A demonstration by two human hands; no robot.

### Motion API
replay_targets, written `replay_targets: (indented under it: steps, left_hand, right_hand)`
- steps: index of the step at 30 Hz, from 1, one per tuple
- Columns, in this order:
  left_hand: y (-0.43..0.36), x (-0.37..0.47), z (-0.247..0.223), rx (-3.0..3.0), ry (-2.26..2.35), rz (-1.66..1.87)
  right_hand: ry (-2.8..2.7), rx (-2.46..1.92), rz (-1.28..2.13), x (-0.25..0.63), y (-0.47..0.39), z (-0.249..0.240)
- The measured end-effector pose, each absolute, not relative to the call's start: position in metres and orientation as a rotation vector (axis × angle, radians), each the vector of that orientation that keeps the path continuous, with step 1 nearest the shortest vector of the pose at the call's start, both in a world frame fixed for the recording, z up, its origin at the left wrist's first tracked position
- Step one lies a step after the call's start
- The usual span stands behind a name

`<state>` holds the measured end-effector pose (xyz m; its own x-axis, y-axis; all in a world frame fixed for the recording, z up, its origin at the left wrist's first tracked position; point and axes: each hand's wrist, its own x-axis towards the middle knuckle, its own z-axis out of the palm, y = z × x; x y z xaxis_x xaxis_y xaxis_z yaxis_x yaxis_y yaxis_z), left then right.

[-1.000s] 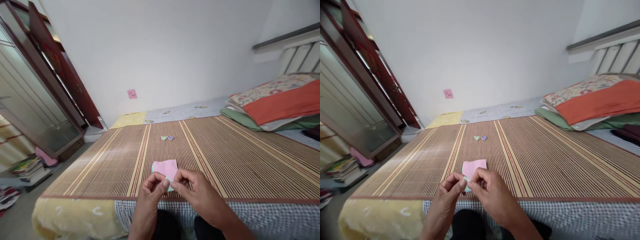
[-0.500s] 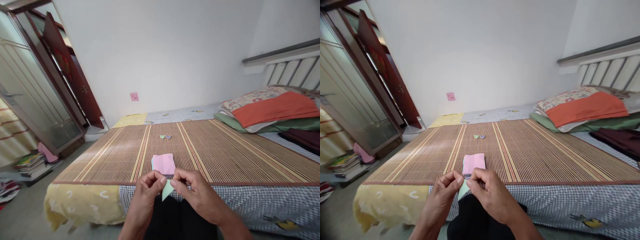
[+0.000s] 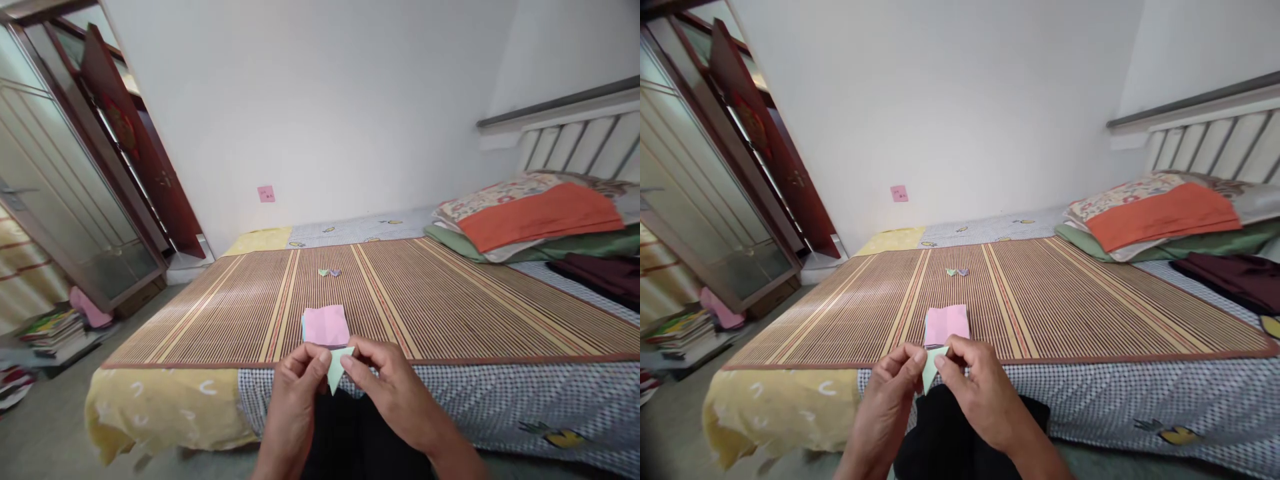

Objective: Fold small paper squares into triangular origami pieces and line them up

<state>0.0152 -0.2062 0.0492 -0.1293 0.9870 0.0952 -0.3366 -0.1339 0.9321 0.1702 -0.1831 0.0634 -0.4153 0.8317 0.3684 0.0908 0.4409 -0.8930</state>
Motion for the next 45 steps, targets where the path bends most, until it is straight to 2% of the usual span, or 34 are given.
replay_targets:
  steps: [7,11,17,25,38,45]
  left_hand:
    - [-0.212,0.015,0.06,1.156,1.04,1.486]
    - [-0.211,0.015,0.06,1.165,1.039,1.424]
    - [-0.201,0.015,0.051,0.757,0.722,1.377]
    - [-0.199,0.016,0.042,0.544,0.644,1.307]
    - [-0.207,0.038,0.046,0.932,0.827,1.401]
    - [-0.209,0.033,0.05,0.892,0.782,1.368]
  right_hand:
    - [-1.783,-0.817,1.045,0.175,-0.179,0.057]
    - [-1.768,-0.79,0.913,0.176,-0.179,0.059]
    - [-1.668,-0.676,1.143,0.172,-0.176,0.059]
    - [-1.671,-0.674,1.132,0.172,-0.178,0.054]
    - [-1.673,-0.639,0.327,0.166,-0.181,0.047]
    - [-1.731,-0.598,0.201,0.162,-0.176,0.034]
